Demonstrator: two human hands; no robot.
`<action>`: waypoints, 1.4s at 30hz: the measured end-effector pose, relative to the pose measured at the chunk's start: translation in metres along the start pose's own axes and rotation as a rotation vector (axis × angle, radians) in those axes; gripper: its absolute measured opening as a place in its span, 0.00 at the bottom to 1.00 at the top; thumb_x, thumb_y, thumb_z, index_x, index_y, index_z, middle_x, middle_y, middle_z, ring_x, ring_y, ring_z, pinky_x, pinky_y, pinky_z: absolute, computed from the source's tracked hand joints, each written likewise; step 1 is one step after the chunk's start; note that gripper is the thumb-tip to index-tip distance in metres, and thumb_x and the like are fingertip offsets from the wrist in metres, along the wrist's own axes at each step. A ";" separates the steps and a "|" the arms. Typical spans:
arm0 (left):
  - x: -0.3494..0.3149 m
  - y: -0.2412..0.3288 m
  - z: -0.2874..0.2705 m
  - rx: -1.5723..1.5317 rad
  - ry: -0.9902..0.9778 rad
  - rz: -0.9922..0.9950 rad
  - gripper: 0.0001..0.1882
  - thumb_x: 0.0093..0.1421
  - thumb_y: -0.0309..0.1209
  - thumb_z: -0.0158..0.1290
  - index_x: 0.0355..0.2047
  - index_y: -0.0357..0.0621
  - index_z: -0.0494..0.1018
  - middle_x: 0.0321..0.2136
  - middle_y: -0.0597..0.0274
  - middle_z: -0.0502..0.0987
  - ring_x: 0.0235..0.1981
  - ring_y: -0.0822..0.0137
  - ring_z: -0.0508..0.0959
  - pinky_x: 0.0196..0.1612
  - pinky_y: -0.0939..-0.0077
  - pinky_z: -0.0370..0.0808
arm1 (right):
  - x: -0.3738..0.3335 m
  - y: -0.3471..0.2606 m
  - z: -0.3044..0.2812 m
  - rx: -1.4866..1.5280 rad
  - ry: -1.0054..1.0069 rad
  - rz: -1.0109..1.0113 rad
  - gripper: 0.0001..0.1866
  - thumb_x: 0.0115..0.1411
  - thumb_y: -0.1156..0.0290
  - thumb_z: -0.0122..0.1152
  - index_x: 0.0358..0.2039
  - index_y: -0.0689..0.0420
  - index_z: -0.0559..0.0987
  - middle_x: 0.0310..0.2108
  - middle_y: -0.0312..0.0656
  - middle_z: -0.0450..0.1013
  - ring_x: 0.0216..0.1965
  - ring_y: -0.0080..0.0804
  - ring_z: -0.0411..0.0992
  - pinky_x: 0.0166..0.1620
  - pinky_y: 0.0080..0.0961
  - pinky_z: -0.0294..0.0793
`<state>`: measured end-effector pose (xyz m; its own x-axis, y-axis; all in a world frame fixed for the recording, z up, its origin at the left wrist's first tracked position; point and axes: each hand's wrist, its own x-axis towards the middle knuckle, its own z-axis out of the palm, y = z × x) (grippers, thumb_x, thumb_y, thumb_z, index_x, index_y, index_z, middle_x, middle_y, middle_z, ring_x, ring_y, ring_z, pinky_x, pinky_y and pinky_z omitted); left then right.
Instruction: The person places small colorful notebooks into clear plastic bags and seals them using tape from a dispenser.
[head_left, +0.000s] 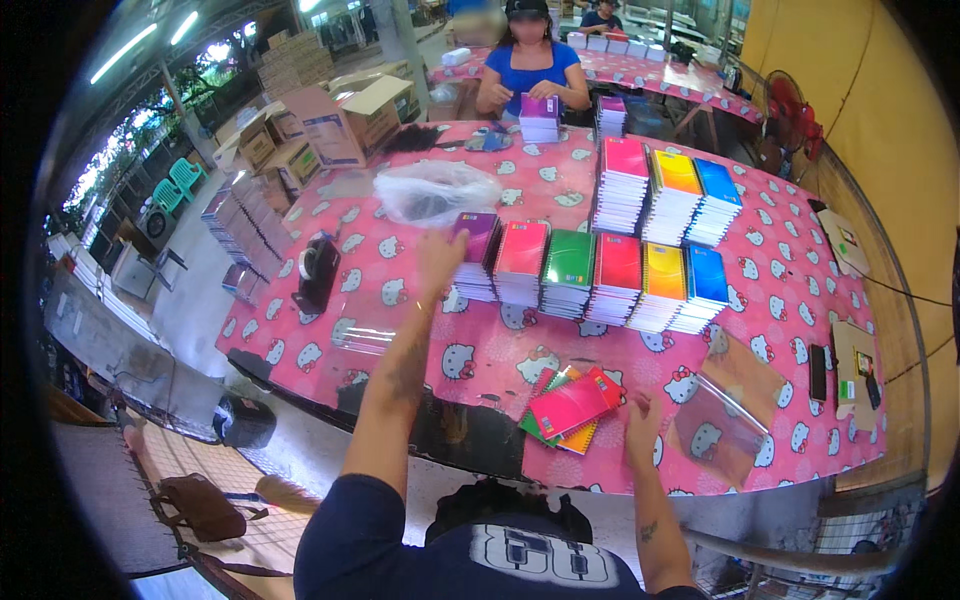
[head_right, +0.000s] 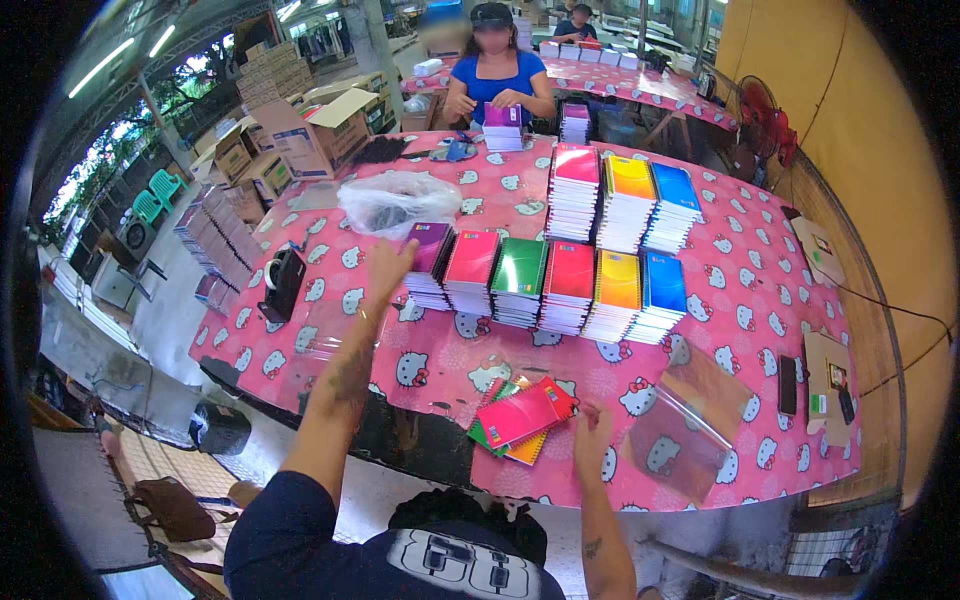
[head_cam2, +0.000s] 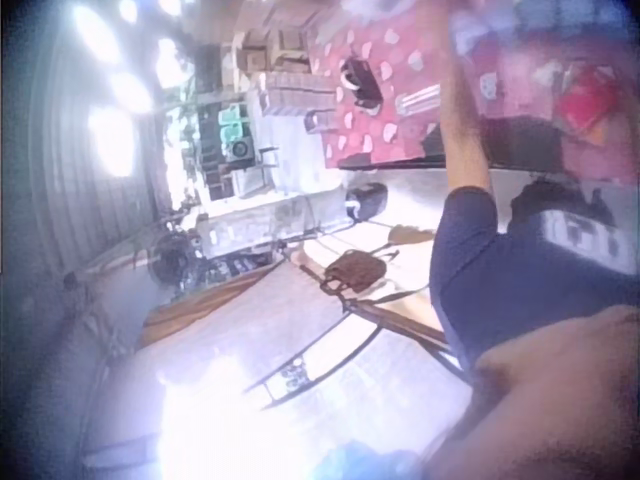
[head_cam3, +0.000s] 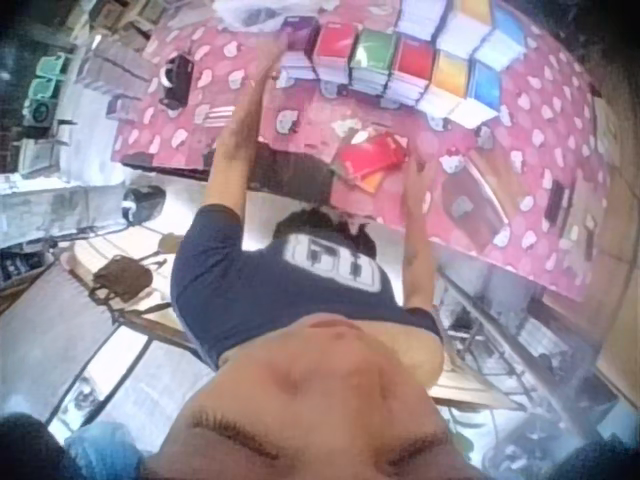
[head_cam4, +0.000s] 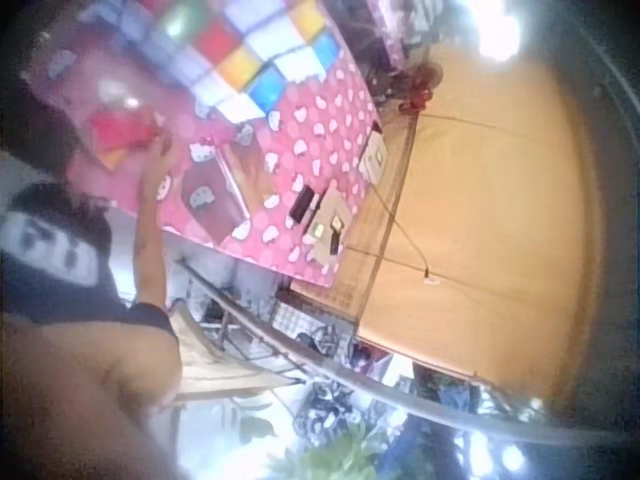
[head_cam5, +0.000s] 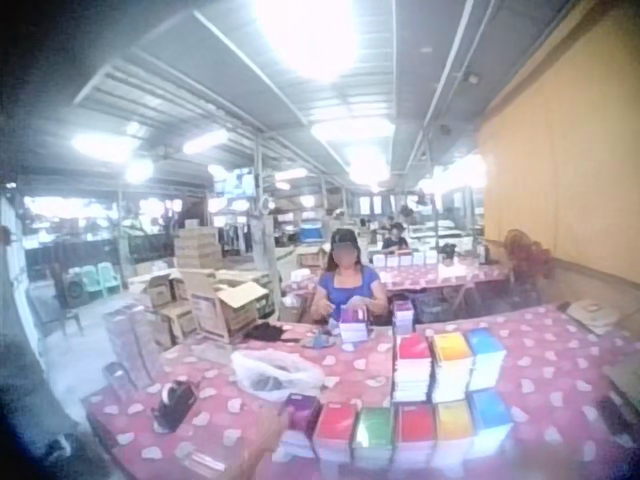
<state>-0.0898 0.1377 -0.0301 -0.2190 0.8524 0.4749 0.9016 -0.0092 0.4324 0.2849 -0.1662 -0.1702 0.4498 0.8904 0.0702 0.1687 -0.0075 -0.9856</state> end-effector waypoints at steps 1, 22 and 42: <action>0.019 -0.009 -0.001 0.041 -0.227 -0.119 0.32 0.57 0.54 0.58 0.42 0.31 0.79 0.40 0.35 0.80 0.44 0.39 0.79 0.47 0.49 0.75 | -0.007 0.006 -0.002 0.001 0.006 0.002 0.17 0.63 0.79 0.52 0.53 0.60 0.73 0.48 0.43 0.73 0.52 0.30 0.70 0.54 0.26 0.71; -0.212 0.152 -0.018 -0.313 -0.764 1.392 0.29 0.45 0.31 0.63 0.51 0.47 0.74 0.56 0.46 0.71 0.59 0.42 0.68 0.61 0.50 0.66 | -0.027 -0.055 0.034 0.568 -0.201 0.561 0.35 0.69 0.43 0.48 0.66 0.56 0.64 0.62 0.44 0.67 0.61 0.36 0.67 0.62 0.33 0.65; -0.234 -0.092 -0.123 -0.550 -0.337 1.188 0.40 0.50 0.31 0.62 0.64 0.44 0.60 0.63 0.46 0.63 0.65 0.43 0.63 0.65 0.48 0.61 | -0.089 -0.103 0.168 0.596 -0.653 0.952 0.30 0.60 0.62 0.68 0.59 0.59 0.70 0.50 0.45 0.76 0.46 0.34 0.79 0.50 0.38 0.81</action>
<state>-0.1670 -0.1256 -0.0868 0.7559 0.2675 0.5976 0.1980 -0.9634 0.1808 0.0803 -0.1679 -0.1011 -0.3598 0.7041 -0.6122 -0.4685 -0.7037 -0.5341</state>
